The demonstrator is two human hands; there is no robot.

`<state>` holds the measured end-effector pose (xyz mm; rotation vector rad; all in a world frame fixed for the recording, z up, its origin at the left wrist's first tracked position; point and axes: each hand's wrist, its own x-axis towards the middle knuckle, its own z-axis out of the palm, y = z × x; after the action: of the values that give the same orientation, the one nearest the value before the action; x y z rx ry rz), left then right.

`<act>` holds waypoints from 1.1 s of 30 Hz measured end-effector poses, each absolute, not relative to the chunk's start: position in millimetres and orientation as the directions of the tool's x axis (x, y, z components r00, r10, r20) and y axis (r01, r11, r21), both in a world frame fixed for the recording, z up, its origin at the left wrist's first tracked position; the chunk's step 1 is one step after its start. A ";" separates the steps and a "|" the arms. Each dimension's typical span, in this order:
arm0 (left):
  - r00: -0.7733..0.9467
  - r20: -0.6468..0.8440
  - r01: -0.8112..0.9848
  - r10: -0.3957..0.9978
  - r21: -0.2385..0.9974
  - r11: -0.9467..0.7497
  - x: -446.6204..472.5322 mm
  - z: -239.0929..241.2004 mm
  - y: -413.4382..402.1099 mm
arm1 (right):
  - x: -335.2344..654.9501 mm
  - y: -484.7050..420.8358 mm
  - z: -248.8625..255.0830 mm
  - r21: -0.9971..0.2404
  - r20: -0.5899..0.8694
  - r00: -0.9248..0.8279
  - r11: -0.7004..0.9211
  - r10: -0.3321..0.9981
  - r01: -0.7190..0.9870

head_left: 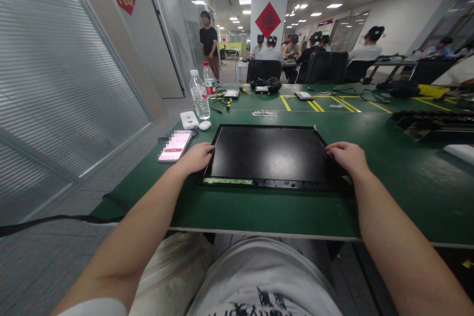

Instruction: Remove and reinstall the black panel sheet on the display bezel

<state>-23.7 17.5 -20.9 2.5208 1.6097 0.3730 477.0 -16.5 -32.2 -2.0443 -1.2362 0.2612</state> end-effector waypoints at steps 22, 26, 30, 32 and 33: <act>0.344 0.119 0.903 0.931 0.230 -0.363 -27.3 -18.5 16.3 | 478.6 -13.9 -33.6 -0.802 0.053 0.540 -0.286 0.840 0.524; 0.337 0.114 0.910 0.934 0.215 -0.355 -29.2 -18.3 17.0 | 478.3 -13.9 -32.8 -0.811 0.045 0.530 -0.279 0.847 0.515; 0.326 0.111 0.919 0.939 0.195 -0.342 -28.3 -18.0 17.3 | 478.0 -13.2 -35.0 -0.814 0.055 0.532 -0.270 0.845 0.514; 0.305 0.106 0.926 0.946 0.200 -0.321 -27.2 -17.7 16.8 | 477.1 -12.8 -36.7 -0.808 0.076 0.547 -0.270 0.834 0.524; 0.296 0.104 0.927 0.949 0.210 -0.312 -26.7 -17.7 16.6 | 476.5 -12.7 -37.2 -0.805 0.088 0.553 -0.268 0.829 0.530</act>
<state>-26.7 16.6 -17.7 2.4394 1.7733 0.3173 476.5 -12.7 -37.2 -1.9471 -1.0985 0.4490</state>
